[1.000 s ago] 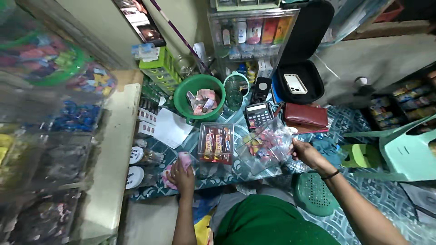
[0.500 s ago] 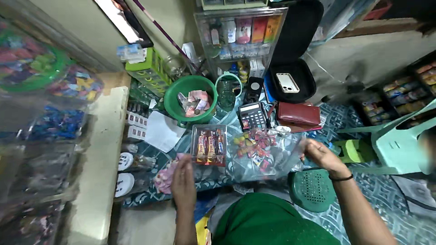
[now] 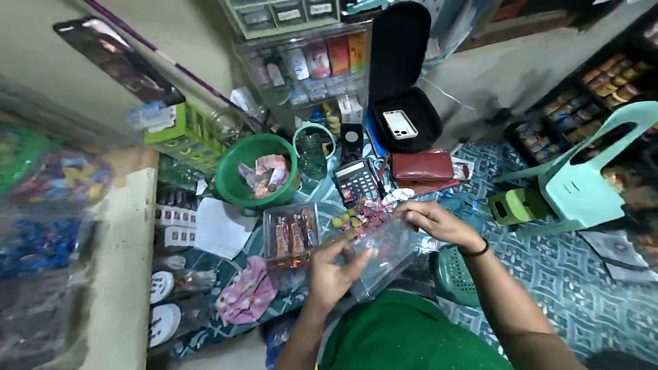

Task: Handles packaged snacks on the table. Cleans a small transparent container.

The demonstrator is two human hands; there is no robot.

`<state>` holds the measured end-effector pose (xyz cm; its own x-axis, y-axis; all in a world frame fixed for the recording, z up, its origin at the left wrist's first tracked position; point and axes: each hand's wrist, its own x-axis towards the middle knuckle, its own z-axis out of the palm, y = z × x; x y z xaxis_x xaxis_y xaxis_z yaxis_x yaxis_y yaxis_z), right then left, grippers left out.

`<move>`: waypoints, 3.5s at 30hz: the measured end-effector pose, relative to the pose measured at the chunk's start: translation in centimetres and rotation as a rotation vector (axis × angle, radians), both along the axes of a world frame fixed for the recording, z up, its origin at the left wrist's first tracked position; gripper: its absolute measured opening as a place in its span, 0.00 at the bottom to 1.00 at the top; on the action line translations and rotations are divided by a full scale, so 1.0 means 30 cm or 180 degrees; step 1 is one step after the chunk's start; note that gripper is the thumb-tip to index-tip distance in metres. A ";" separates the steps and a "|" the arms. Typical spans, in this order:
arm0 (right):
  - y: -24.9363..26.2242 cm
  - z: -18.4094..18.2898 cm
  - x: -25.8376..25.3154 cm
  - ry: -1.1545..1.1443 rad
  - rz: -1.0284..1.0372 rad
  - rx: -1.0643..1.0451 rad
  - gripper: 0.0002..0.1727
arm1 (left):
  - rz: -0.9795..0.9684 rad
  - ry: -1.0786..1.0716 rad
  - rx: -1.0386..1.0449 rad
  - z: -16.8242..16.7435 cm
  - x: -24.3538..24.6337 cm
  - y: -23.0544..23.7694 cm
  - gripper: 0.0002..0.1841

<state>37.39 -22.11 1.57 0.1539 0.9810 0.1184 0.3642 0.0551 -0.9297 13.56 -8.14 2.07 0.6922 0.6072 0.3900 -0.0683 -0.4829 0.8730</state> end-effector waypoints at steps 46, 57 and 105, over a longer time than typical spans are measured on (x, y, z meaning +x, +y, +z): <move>0.188 0.054 -0.418 -0.2132 -0.1437 0.1881 0.09 | 0.1740 -0.1327 -0.1324 0.027 0.116 -0.068 0.27; 0.111 -0.087 -0.032 -0.0743 -0.1215 0.0745 0.24 | 0.2470 -0.1120 -0.1817 0.085 0.069 0.010 0.27; 0.119 0.268 -0.109 0.0082 -0.1699 0.0571 0.15 | 0.2149 -0.1139 -0.1673 0.029 0.003 0.022 0.28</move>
